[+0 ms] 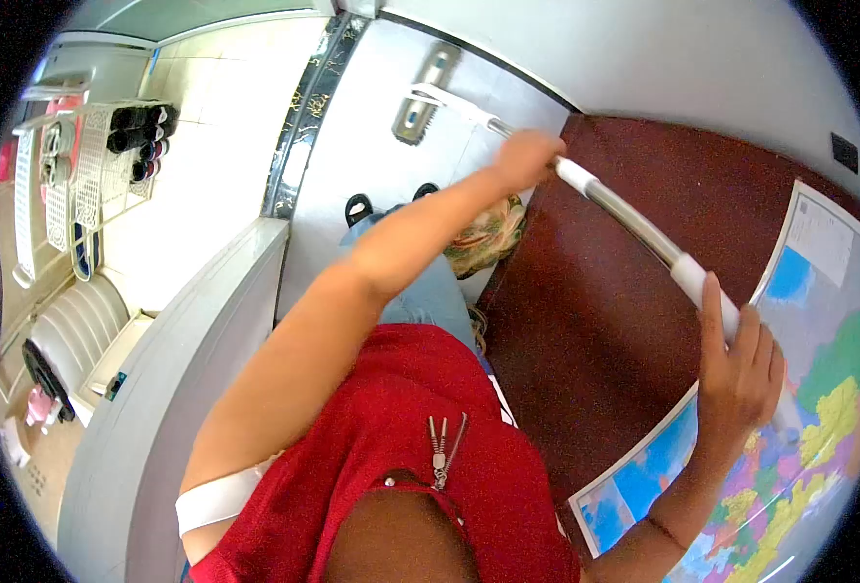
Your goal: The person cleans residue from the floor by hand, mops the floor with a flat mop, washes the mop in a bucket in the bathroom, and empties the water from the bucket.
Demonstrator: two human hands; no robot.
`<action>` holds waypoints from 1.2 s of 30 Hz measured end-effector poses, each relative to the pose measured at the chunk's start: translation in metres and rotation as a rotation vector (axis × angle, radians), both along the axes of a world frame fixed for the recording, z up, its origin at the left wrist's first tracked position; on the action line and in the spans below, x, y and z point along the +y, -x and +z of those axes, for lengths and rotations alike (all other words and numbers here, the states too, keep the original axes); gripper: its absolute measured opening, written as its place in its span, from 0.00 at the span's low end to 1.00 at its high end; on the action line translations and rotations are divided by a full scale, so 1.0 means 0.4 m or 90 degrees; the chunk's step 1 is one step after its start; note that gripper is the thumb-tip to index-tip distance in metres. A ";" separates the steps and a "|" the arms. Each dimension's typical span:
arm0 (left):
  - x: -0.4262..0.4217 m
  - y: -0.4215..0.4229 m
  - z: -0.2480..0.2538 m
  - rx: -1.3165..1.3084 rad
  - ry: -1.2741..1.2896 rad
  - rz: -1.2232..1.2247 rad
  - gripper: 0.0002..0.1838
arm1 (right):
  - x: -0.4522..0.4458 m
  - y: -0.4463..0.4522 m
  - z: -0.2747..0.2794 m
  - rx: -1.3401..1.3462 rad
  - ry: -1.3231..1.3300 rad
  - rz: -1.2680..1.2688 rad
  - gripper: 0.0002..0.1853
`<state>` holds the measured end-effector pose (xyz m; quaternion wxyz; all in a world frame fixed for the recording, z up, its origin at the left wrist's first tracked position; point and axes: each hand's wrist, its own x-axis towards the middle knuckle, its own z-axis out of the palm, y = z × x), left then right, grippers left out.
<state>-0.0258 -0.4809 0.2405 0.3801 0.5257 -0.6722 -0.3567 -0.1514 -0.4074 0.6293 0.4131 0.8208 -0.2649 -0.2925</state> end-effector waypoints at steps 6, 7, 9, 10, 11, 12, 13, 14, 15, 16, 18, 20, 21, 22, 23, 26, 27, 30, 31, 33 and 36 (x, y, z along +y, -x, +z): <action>0.032 -0.186 -0.013 -0.001 0.027 0.204 0.06 | -0.092 -0.111 -0.029 -0.033 -0.050 0.131 0.23; 0.043 -0.210 -0.014 -0.006 0.016 0.211 0.06 | -0.105 -0.123 -0.031 -0.041 -0.069 0.134 0.23; 0.078 -0.239 -0.008 -0.009 -0.009 0.224 0.06 | -0.121 -0.143 -0.033 -0.050 -0.108 0.140 0.22; 0.097 -0.247 -0.006 0.008 -0.007 0.239 0.07 | -0.125 -0.149 -0.036 -0.073 -0.134 0.115 0.22; 0.116 -0.244 -0.010 0.022 -0.004 0.267 0.08 | -0.134 -0.150 -0.036 -0.083 -0.151 0.121 0.23; 0.128 -0.233 -0.018 0.035 0.000 0.296 0.09 | -0.149 -0.146 -0.035 -0.092 -0.167 0.128 0.23; 0.136 -0.227 -0.019 0.048 0.005 0.323 0.10 | -0.165 -0.142 -0.039 -0.102 -0.182 0.133 0.24; 0.139 -0.219 -0.021 0.051 0.019 0.345 0.12 | -0.182 -0.139 -0.048 -0.130 -0.197 0.114 0.27; 0.134 -0.205 -0.030 0.072 0.033 0.351 0.12 | -0.198 -0.158 -0.057 -0.109 -0.224 0.014 0.28; 0.123 -0.189 -0.043 0.093 0.048 0.357 0.13 | -0.216 -0.182 -0.060 -0.085 -0.250 -0.087 0.29; 0.102 -0.161 -0.072 0.123 0.062 0.328 0.15 | -0.259 -0.186 -0.129 -0.104 -0.346 -0.156 0.37; 0.084 -0.147 -0.092 0.144 0.063 0.261 0.18 | -0.253 -0.218 -0.293 -0.017 -0.330 -0.216 0.36; 0.085 -0.148 -0.095 0.146 0.060 0.274 0.19 | -0.249 -0.227 -0.375 0.027 -0.320 -0.245 0.35; 0.087 -0.152 -0.095 0.146 0.058 0.286 0.20 | -0.254 -0.220 -0.456 -0.005 -0.372 -0.251 0.33; 0.090 -0.157 -0.102 0.145 0.055 0.300 0.21 | -0.263 -0.216 -0.518 -0.038 -0.424 -0.256 0.30; 0.135 -0.201 -0.227 0.063 -0.035 0.283 0.22 | -0.256 -0.251 -0.541 -0.069 -0.452 -0.299 0.25; 0.147 -0.212 -0.262 0.023 -0.089 0.260 0.22 | -0.243 -0.258 -0.522 -0.082 -0.443 -0.307 0.24; 0.130 -0.206 -0.244 0.020 -0.067 0.305 0.21 | -0.213 -0.307 -0.487 -0.081 -0.354 -0.256 0.25; 0.113 -0.209 -0.237 0.020 -0.060 0.325 0.21 | -0.219 -0.317 -0.477 -0.094 -0.343 -0.238 0.25; 0.059 -0.220 -0.234 0.055 -0.033 0.334 0.22 | -0.255 -0.318 -0.465 -0.076 -0.301 -0.197 0.29; -0.021 -0.247 -0.231 0.124 0.009 0.314 0.25 | -0.303 -0.340 -0.454 -0.051 -0.243 -0.159 0.31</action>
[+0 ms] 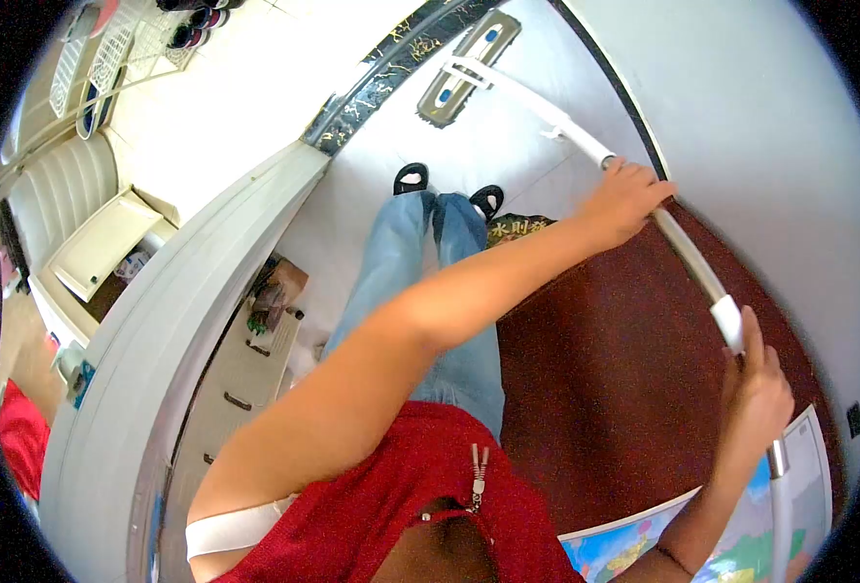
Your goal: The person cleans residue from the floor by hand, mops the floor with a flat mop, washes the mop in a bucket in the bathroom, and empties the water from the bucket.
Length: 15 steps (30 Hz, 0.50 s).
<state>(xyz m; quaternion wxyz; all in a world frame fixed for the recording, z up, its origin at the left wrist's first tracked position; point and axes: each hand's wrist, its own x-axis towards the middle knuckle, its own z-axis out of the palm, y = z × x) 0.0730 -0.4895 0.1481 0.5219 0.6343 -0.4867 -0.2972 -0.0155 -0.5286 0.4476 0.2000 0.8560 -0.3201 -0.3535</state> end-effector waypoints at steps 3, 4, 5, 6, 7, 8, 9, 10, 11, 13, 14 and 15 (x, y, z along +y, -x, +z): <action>-0.042 -0.039 -0.043 0.045 0.102 0.006 0.30 | -0.043 -0.002 -0.036 -0.028 0.030 0.051 0.31; -0.032 -0.065 -0.068 0.035 0.113 0.033 0.31 | -0.051 0.006 -0.067 0.009 0.026 0.026 0.32; -0.015 -0.095 -0.103 0.024 0.124 0.059 0.33 | -0.052 0.019 -0.107 0.046 0.022 -0.001 0.32; 0.013 -0.125 -0.169 0.043 0.069 0.074 0.33 | -0.057 0.035 -0.145 0.083 0.017 -0.029 0.32; 0.058 -0.153 -0.261 0.062 0.014 0.088 0.32 | -0.070 0.056 -0.170 0.116 0.031 -0.067 0.32; 0.122 -0.185 -0.367 0.023 -0.085 0.133 0.30 | -0.088 0.088 -0.192 0.147 0.045 -0.106 0.32; 0.191 -0.242 -0.449 0.005 -0.189 0.136 0.26 | -0.111 0.128 -0.216 0.177 0.058 -0.144 0.32; 0.278 -0.263 -0.602 -0.124 -0.196 0.191 0.21 | -0.139 0.192 -0.221 0.116 0.056 -0.112 0.32; 0.359 -0.306 -0.715 -0.195 -0.298 0.181 0.18 | -0.160 0.249 -0.223 0.054 0.056 -0.081 0.33; 0.507 -0.385 -0.920 -0.337 -0.479 0.106 0.18 | -0.178 0.298 -0.236 0.119 0.143 -0.135 0.32; 0.560 -0.425 -1.003 -0.406 -0.524 0.064 0.15 | -0.182 0.309 -0.255 0.129 0.188 -0.183 0.32; 0.599 -0.462 -1.078 -0.474 -0.567 0.020 0.13 | -0.187 0.329 -0.255 0.126 0.182 -0.211 0.31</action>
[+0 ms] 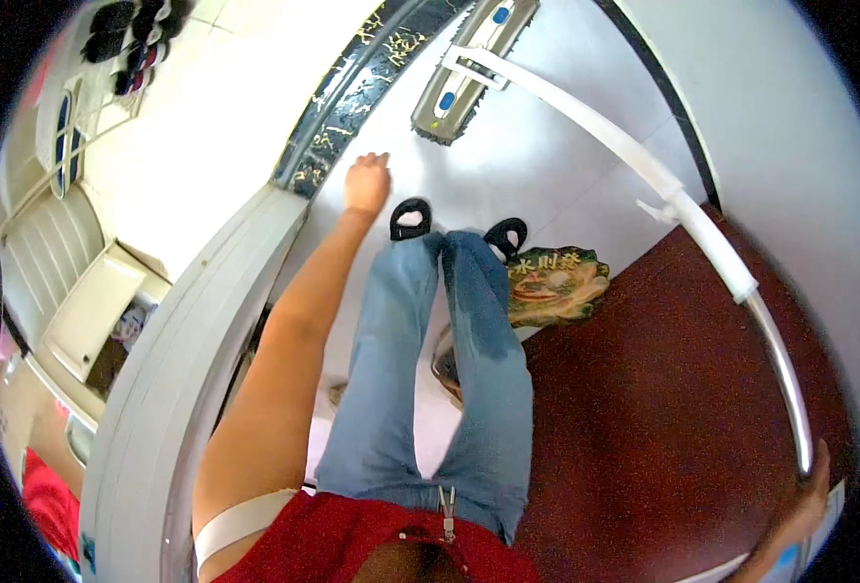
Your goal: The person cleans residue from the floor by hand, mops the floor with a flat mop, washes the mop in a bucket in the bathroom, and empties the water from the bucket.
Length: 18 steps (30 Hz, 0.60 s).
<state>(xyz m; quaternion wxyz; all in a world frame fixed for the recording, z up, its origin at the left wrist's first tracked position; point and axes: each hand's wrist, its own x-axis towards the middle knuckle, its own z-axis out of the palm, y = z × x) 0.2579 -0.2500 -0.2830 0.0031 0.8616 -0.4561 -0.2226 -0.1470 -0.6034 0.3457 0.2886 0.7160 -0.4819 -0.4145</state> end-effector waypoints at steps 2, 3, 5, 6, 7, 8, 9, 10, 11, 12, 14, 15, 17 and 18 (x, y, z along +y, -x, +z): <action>0.047 -0.067 -0.122 -0.071 -0.131 -0.092 0.11 | -0.022 0.071 0.011 -0.048 -0.042 -0.059 0.27; 0.071 -0.093 -0.181 -0.110 -0.139 -0.117 0.11 | -0.040 0.125 0.023 -0.089 -0.081 -0.092 0.26; 0.087 -0.133 -0.277 -0.171 -0.185 -0.153 0.11 | -0.072 0.241 0.054 -0.154 -0.103 -0.172 0.26; 0.088 -0.146 -0.321 -0.196 -0.222 -0.163 0.11 | -0.082 0.298 0.070 -0.166 -0.102 -0.196 0.26; 0.101 -0.157 -0.370 -0.208 -0.186 -0.175 0.12 | -0.095 0.325 0.081 -0.151 -0.091 -0.207 0.26; 0.097 -0.167 -0.393 -0.203 -0.187 -0.183 0.13 | -0.099 0.335 0.073 -0.128 -0.079 -0.207 0.26; 0.099 -0.173 -0.429 -0.188 -0.194 -0.180 0.13 | -0.102 0.336 0.064 -0.101 -0.066 -0.207 0.26; 0.098 -0.179 -0.464 -0.173 -0.200 -0.176 0.13 | -0.105 0.335 0.057 -0.081 -0.057 -0.208 0.26; 0.101 -0.179 -0.491 -0.191 -0.185 -0.205 0.13 | -0.113 0.336 0.052 -0.066 -0.049 -0.209 0.26; 0.104 -0.179 -0.506 -0.210 -0.171 -0.234 0.14 | -0.116 0.337 0.040 -0.053 -0.044 -0.210 0.26; 0.111 -0.183 -0.525 -0.243 -0.166 -0.279 0.12 | -0.123 0.336 0.033 -0.033 -0.035 -0.208 0.26; 0.121 -0.187 -0.537 -0.255 -0.177 -0.296 0.11 | -0.128 0.331 0.025 -0.025 -0.034 -0.207 0.26; 0.146 -0.188 -0.544 -0.287 -0.149 -0.342 0.08 | -0.142 0.332 0.026 -0.006 -0.030 -0.203 0.26; 0.159 -0.189 -0.548 -0.284 -0.144 -0.349 0.08 | -0.144 0.334 0.022 -0.003 -0.026 -0.200 0.27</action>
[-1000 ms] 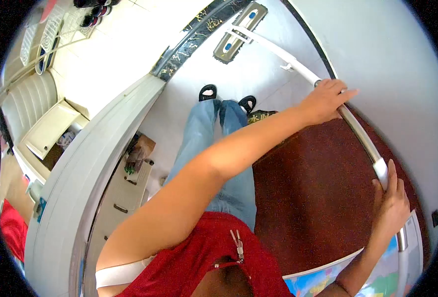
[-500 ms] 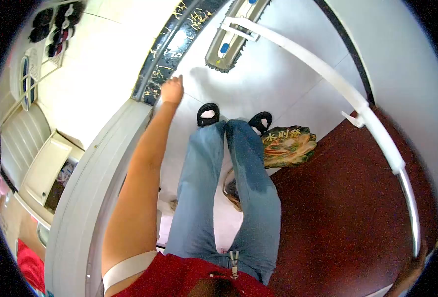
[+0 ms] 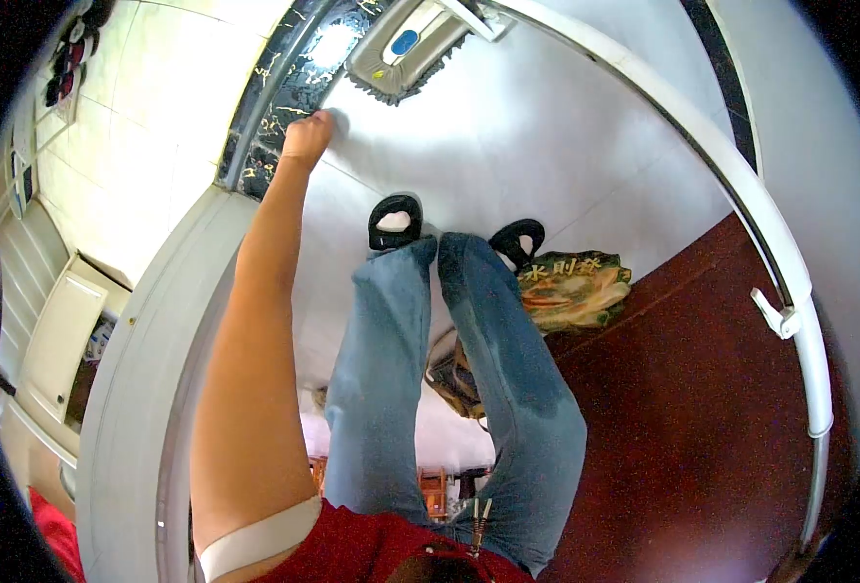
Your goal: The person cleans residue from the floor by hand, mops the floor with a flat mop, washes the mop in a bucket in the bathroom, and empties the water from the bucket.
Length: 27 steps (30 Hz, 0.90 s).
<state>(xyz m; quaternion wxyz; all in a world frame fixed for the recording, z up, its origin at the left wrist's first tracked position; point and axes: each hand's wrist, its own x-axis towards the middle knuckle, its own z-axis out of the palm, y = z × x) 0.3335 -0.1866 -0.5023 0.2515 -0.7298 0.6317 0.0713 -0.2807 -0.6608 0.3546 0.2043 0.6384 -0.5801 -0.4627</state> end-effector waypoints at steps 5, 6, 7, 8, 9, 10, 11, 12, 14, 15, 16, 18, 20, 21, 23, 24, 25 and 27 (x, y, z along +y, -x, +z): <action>0.010 -0.001 -0.007 -0.019 0.018 -0.071 0.06 | 0.011 -0.015 -0.020 0.015 0.020 0.008 0.27; 0.012 0.000 0.001 -0.019 0.008 -0.082 0.06 | 0.002 -0.009 -0.015 0.023 0.019 0.009 0.27; 0.013 -0.001 0.010 -0.009 0.003 -0.089 0.04 | -0.004 0.000 -0.016 0.024 0.020 0.011 0.27; 0.021 0.002 0.008 0.008 0.002 -0.072 0.04 | -0.010 0.002 -0.012 0.029 0.022 0.010 0.27; 0.026 0.000 0.006 0.024 0.001 -0.056 0.03 | -0.011 0.001 -0.012 0.031 0.023 0.009 0.27; 0.029 -0.003 0.005 0.040 0.002 -0.039 0.03 | -0.007 -0.006 -0.015 0.032 0.024 0.010 0.27; 0.039 -0.002 0.010 0.061 -0.038 -0.026 0.02 | -0.005 -0.010 -0.018 0.034 0.024 0.009 0.27; 0.056 0.000 0.011 0.069 -0.015 -0.014 0.03 | -0.001 -0.012 -0.019 0.035 0.026 0.010 0.27; 0.095 0.013 0.014 0.082 0.032 0.008 0.04 | 0.011 -0.011 -0.023 0.037 0.027 0.010 0.28; 0.093 0.024 0.054 0.082 0.000 0.016 0.05 | 0.012 -0.001 -0.020 0.039 0.025 0.007 0.28; 0.088 0.026 0.072 0.077 0.002 0.012 0.06 | 0.011 0.008 -0.020 0.041 0.026 0.004 0.28; 0.080 0.026 0.099 0.066 0.005 0.004 0.11 | 0.012 0.006 -0.032 0.045 0.030 -0.009 0.28; 0.034 0.012 0.119 0.011 -0.002 -0.024 0.19 | 0.015 -0.004 -0.053 0.050 0.042 -0.033 0.28; 0.014 0.002 0.117 0.004 0.010 -0.032 0.19 | 0.021 -0.027 -0.072 0.050 0.045 -0.055 0.28; -0.015 -0.015 0.088 -0.005 0.006 -0.046 0.18 | 0.005 0.070 -0.027 0.047 0.000 0.037 0.28; -0.027 -0.020 0.071 -0.006 -0.009 -0.048 0.18 | 0.011 0.084 -0.023 0.047 -0.019 0.084 0.28; -0.037 -0.020 0.055 -0.006 -0.024 -0.048 0.18 | 0.012 0.093 -0.018 0.070 -0.012 0.086 0.28; -0.045 -0.022 0.028 -0.010 0.005 -0.048 0.13 | 0.008 0.083 -0.013 0.122 -0.005 0.090 0.28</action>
